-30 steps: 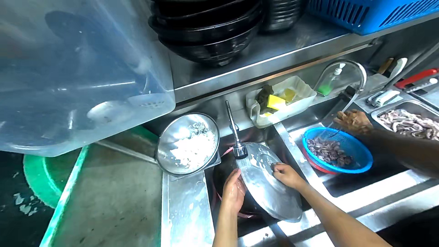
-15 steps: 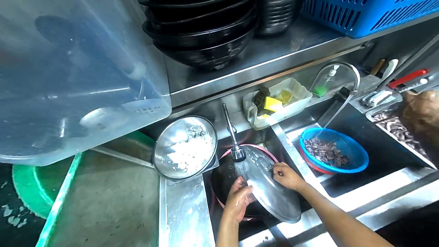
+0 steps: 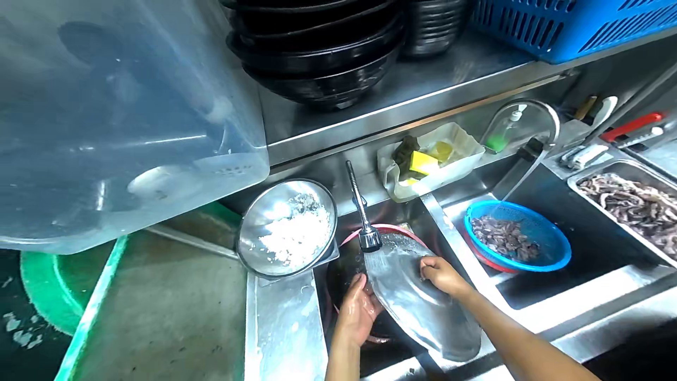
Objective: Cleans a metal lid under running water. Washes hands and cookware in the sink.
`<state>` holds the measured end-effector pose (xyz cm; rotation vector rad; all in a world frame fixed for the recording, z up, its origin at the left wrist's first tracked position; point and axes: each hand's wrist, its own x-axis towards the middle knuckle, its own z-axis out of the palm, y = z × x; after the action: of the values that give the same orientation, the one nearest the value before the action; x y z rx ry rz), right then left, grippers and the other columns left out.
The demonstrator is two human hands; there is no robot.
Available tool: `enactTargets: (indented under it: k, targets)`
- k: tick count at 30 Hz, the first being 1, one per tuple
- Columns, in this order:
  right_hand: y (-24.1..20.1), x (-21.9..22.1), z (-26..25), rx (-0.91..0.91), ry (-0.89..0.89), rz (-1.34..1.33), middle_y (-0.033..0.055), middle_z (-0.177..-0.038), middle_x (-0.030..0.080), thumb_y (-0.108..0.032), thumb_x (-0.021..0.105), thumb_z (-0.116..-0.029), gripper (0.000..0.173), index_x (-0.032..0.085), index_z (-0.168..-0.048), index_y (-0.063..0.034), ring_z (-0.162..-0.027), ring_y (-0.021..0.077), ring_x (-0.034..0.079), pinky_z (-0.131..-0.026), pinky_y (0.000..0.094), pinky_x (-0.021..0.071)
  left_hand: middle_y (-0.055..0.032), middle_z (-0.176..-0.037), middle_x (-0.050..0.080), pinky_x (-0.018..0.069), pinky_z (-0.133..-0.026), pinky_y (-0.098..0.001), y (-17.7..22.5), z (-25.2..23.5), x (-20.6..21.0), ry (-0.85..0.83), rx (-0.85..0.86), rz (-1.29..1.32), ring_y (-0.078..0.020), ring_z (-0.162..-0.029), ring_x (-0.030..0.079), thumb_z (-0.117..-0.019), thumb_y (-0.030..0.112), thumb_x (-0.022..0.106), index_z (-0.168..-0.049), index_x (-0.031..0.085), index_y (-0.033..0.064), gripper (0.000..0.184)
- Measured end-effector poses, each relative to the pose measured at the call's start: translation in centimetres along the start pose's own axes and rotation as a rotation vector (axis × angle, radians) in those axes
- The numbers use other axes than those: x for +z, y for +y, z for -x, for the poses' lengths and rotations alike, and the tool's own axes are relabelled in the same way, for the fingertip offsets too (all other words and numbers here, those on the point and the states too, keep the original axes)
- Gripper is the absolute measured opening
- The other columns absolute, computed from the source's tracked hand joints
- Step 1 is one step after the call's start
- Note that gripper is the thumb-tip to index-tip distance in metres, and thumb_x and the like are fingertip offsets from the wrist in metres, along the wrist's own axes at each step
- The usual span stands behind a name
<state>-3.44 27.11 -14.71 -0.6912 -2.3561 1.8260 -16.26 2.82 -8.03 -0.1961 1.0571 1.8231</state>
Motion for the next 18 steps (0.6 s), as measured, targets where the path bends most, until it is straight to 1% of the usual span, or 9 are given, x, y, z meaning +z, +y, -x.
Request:
enactTargets:
  k: [2, 6, 8, 11, 13, 15, 16, 17, 18]
  targets:
    - [-0.1, -0.2, 0.0, -0.019, -0.015, 0.004, -0.0027, -0.069, 0.056, -0.018, 0.054, -0.0884, 0.024, 0.055, -0.065, -0.0138, -0.069, 0.0091, 0.055, -0.066, 0.033, 0.0448, -0.0221, -0.118, 0.068, 0.0597, -0.087, -0.0485, 0.7, -0.6, 0.3, -0.001, -0.018, -0.016, -0.033, -0.101, 0.071, -0.1125, 0.035, 0.033, -0.144, 0.042, 0.0058, 0.044]
    - [-0.4, -0.7, 0.3, -0.059, -0.062, 0.024, -0.004, -0.066, 0.053, -0.019, 0.051, -0.0898, 0.026, 0.054, -0.065, -0.0142, -0.064, 0.0084, 0.052, -0.061, 0.0336, 0.0426, -0.0213, -0.115, 0.07, 0.0589, -0.086, -0.0468, 1.2, -1.7, 1.4, 0.029, -0.108, -0.018, -0.0311, -0.097, 0.071, -0.1111, 0.047, 0.029, -0.136, 0.054, -0.0009, 0.059]
    - [-0.6, -0.9, 0.7, -0.098, -0.099, 0.054, -0.0038, -0.066, 0.052, -0.018, 0.05, -0.09, 0.026, 0.053, -0.065, -0.014, -0.064, 0.0079, 0.051, -0.061, 0.0331, 0.0419, -0.0206, -0.117, 0.069, 0.0589, -0.087, -0.0493, 1.1, -1.9, 1.8, 0.057, -0.126, -0.003, -0.0322, -0.101, 0.07, -0.1103, 0.046, 0.034, -0.136, 0.055, 0.0021, 0.055]
    - [-0.7, -0.9, 1.2, -0.197, -0.135, 0.146, 0.0032, -0.072, 0.055, -0.019, 0.051, -0.0898, 0.027, 0.053, -0.065, -0.0093, -0.075, 0.0135, 0.056, -0.07, 0.0363, 0.0451, -0.0197, -0.109, 0.071, 0.0599, -0.084, -0.049, 0.8, -1.6, 2.6, 0.189, -0.142, 0.051, -0.031, -0.098, 0.071, -0.1077, 0.031, 0.047, -0.126, 0.06, 0.0009, 0.037]
    - [-0.4, -0.9, 1.3, -0.265, -0.113, 0.195, 0.0056, -0.075, 0.056, -0.021, 0.05, -0.0908, 0.029, 0.054, -0.065, -0.0083, -0.081, 0.0163, 0.058, -0.075, 0.0372, 0.0462, -0.0206, -0.108, 0.071, 0.0599, -0.085, -0.0492, 0.7, -1.3, 2.7, 0.207, -0.148, 0.069, -0.0312, -0.098, 0.071, -0.1062, 0.025, 0.05, -0.124, 0.06, -0.0005, 0.033]
    - [-0.1, -0.9, 1.4, -0.278, -0.058, 0.228, 0.0068, -0.077, 0.059, -0.021, 0.05, -0.0911, 0.028, 0.057, -0.068, -0.0074, -0.087, 0.0186, 0.06, -0.082, 0.0383, 0.0467, -0.0204, -0.106, 0.07, 0.0602, -0.084, -0.0478, 0.5, -0.7, 2.9, 0.19, -0.154, 0.056, -0.0305, -0.096, 0.071, -0.1045, 0.02, 0.052, -0.122, 0.06, -0.0014, 0.029]
    - [-0.1, -0.8, 1.4, -0.266, -0.016, 0.245, 0.0075, -0.08, 0.061, -0.02, 0.05, -0.0911, 0.026, 0.06, -0.071, -0.0067, -0.09, 0.0193, 0.061, -0.086, 0.0389, 0.0474, -0.0199, -0.103, 0.07, 0.0608, -0.08, -0.0461, 0.1, -0.3, 3.2, 0.174, -0.15, 0.037, -0.0297, -0.092, 0.071, -0.1031, 0.016, 0.052, -0.119, 0.06, -0.0016, 0.025]
    - [-0.1, -0.7, 1.4, -0.255, 0.04, 0.263, 0.0071, -0.083, 0.064, -0.019, 0.05, -0.0914, 0.025, 0.064, -0.075, -0.0069, -0.093, 0.019, 0.062, -0.089, 0.0386, 0.048, -0.0198, -0.101, 0.07, 0.0613, -0.078, -0.045, -0.4, 0.1, 3.5, 0.14, -0.145, 0.023, -0.0292, -0.09, 0.072, -0.1014, 0.012, 0.052, -0.12, 0.058, -0.0013, 0.023]
    - [-0.1, -0.5, 1.4, -0.248, 0.109, 0.289, 0.0066, -0.087, 0.066, -0.019, 0.051, -0.0916, 0.023, 0.068, -0.081, -0.0075, -0.096, 0.0186, 0.063, -0.091, 0.0383, 0.0492, -0.0201, -0.103, 0.07, 0.0614, -0.079, -0.0452, -1.1, 0.5, 3.7, 0.087, -0.137, 0.028, -0.0298, -0.091, 0.072, -0.0997, 0.008, 0.051, -0.124, 0.054, -0.0006, 0.026]
